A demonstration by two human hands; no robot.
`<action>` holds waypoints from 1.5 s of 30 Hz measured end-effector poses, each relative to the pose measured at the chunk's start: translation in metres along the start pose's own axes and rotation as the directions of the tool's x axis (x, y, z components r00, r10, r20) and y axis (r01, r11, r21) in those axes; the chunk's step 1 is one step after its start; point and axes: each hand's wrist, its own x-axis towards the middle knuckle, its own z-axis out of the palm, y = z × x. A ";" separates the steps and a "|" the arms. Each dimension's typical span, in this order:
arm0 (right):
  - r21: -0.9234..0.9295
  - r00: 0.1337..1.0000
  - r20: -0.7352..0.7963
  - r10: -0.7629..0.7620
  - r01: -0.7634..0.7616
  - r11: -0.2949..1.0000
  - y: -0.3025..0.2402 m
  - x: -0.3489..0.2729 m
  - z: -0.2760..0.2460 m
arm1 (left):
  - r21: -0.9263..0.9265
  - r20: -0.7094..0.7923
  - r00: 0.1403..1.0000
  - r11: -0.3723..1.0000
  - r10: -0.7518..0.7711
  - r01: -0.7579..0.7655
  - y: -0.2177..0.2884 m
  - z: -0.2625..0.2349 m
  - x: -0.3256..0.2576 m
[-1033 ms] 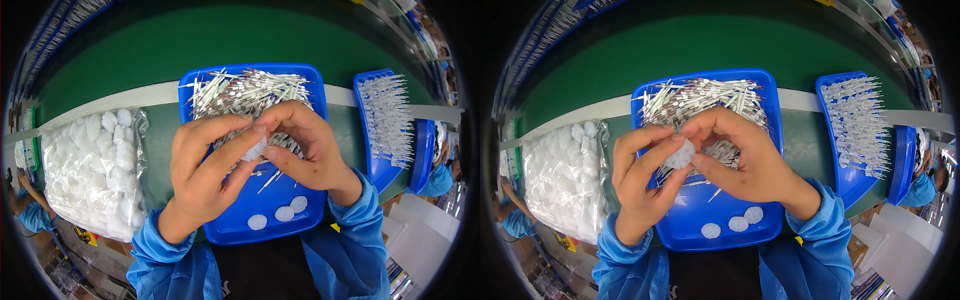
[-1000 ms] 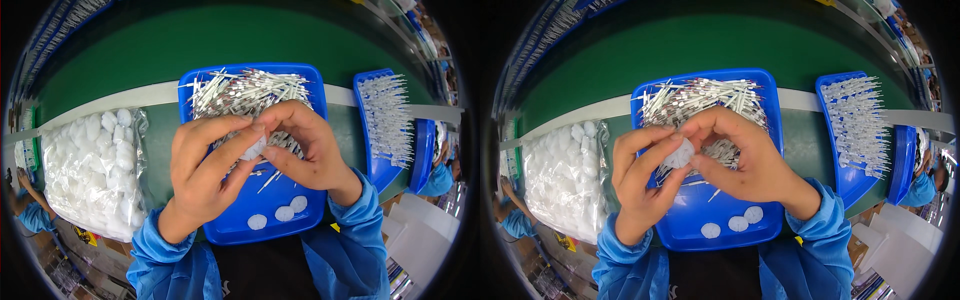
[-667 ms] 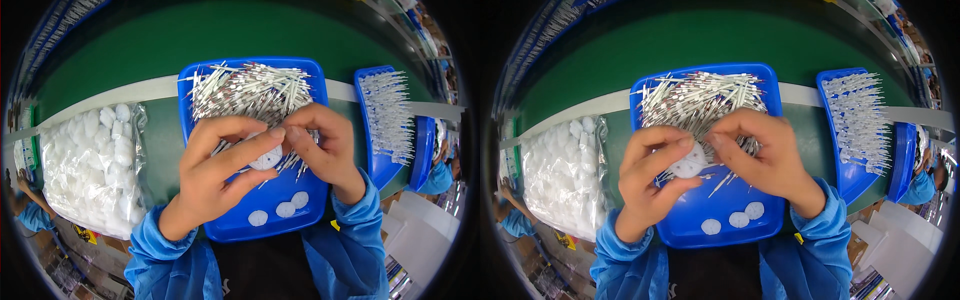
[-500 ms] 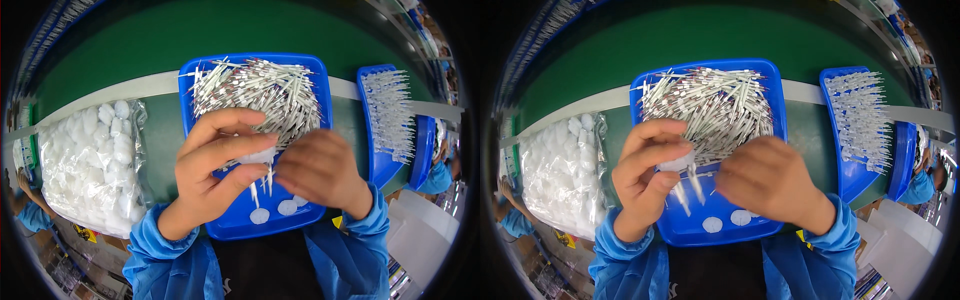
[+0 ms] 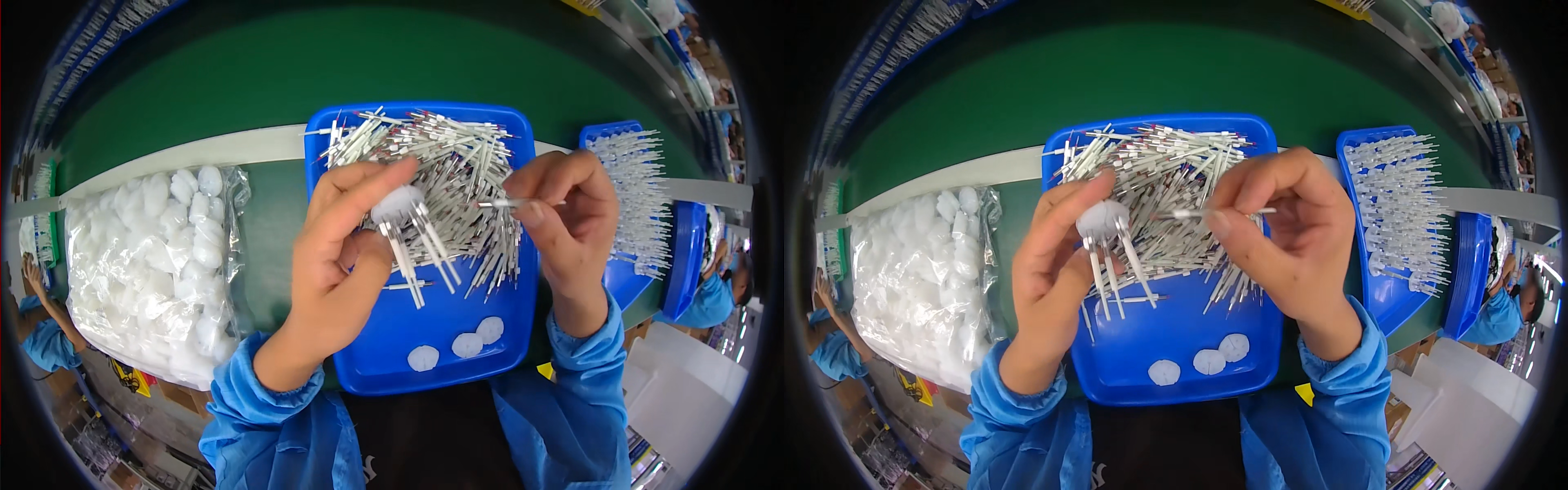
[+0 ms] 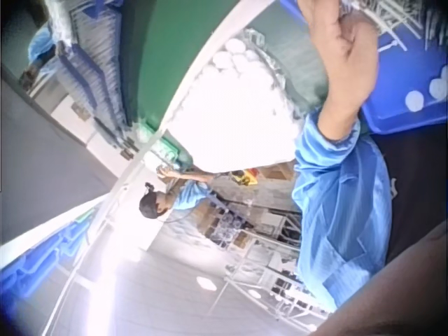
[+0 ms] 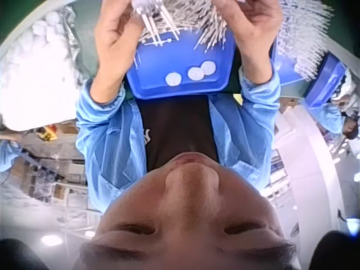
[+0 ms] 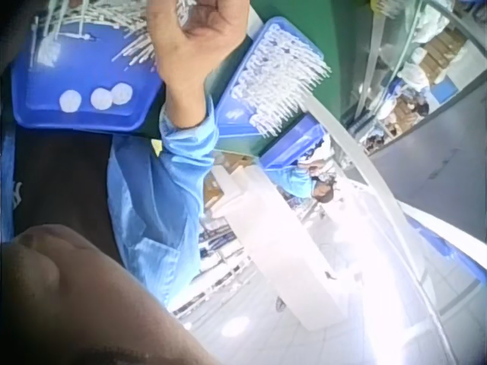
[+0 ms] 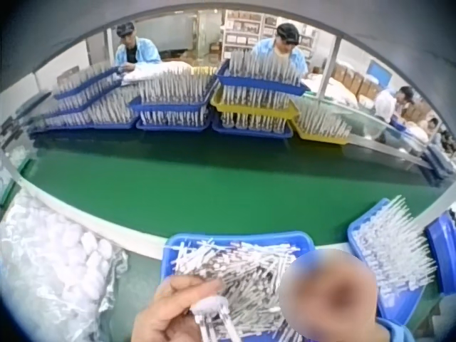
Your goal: The person inserts white plastic sticks into small white circular bases, creating a spiky assembly. They repeatedly pick up a base and a stick, insert the stick into a hole in the base, and place the finished unit into a blue tray. The process is repetitive and performed by hand.
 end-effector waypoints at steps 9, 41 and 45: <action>-0.563 0.965 0.241 -0.104 0.226 0.795 0.004 0.002 0.023 | -0.015 -0.082 0.993 0.996 0.083 -0.084 -0.004 -0.002 -0.004; -0.768 0.865 0.408 -0.293 0.498 0.402 0.003 -0.003 0.027 | 0.572 -0.095 0.979 0.815 0.182 -0.096 0.005 0.012 -0.011; -0.735 0.850 0.426 -0.309 0.525 0.430 0.005 -0.001 0.026 | 0.543 -0.095 0.990 0.839 0.108 -0.040 0.010 0.013 -0.014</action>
